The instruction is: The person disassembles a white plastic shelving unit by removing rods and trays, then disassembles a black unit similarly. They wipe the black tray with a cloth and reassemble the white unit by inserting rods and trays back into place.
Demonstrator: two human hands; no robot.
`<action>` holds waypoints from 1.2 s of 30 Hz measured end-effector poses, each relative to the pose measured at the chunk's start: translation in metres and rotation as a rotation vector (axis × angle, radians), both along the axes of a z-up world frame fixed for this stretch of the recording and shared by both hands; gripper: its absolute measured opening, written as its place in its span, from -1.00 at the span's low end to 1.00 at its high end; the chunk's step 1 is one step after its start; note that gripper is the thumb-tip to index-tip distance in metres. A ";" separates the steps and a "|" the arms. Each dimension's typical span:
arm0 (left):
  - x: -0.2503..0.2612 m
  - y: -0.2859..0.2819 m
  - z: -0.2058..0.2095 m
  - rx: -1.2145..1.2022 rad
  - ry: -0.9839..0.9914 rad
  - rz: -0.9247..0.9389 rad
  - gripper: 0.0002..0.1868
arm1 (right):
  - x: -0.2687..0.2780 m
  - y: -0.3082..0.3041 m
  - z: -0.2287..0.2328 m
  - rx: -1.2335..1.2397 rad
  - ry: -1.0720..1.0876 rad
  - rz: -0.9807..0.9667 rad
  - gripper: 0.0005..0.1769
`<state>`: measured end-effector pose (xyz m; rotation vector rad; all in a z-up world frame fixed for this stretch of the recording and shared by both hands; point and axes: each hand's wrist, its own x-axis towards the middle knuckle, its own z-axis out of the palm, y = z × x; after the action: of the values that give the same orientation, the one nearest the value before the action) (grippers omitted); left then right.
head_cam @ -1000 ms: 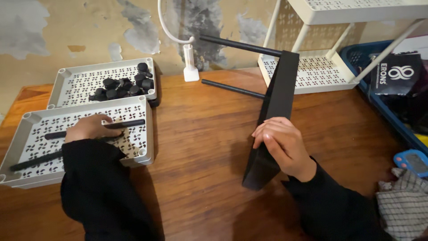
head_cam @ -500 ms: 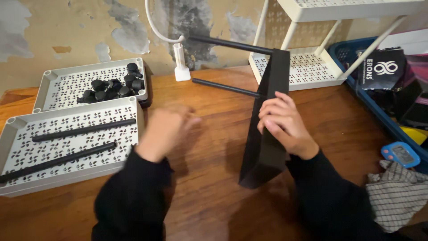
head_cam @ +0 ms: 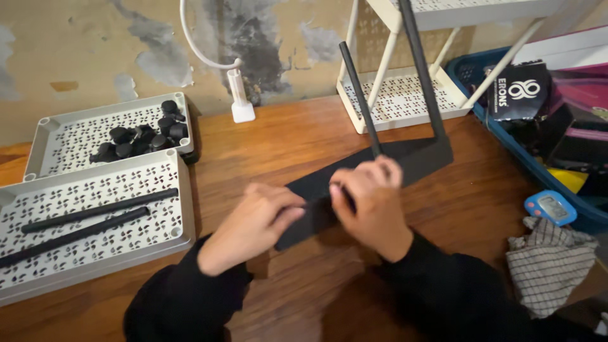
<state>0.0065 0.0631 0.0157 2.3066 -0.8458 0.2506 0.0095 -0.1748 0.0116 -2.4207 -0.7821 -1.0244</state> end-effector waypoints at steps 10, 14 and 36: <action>0.028 0.065 -0.003 0.243 -0.130 0.093 -0.91 | 0.076 -0.128 0.019 0.282 0.848 -0.245 -0.55; 0.041 0.084 -0.016 0.345 -0.016 0.161 -0.86 | 0.084 -0.147 0.006 0.275 1.071 0.219 -0.72; 0.087 0.041 -0.060 -0.288 0.040 0.020 -0.66 | 0.009 0.015 -0.015 0.064 1.037 0.303 -0.78</action>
<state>0.0939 0.1044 -0.0447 2.0454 -0.7165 0.3128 0.0187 -0.1596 -0.0030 -2.2298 -0.6495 0.3398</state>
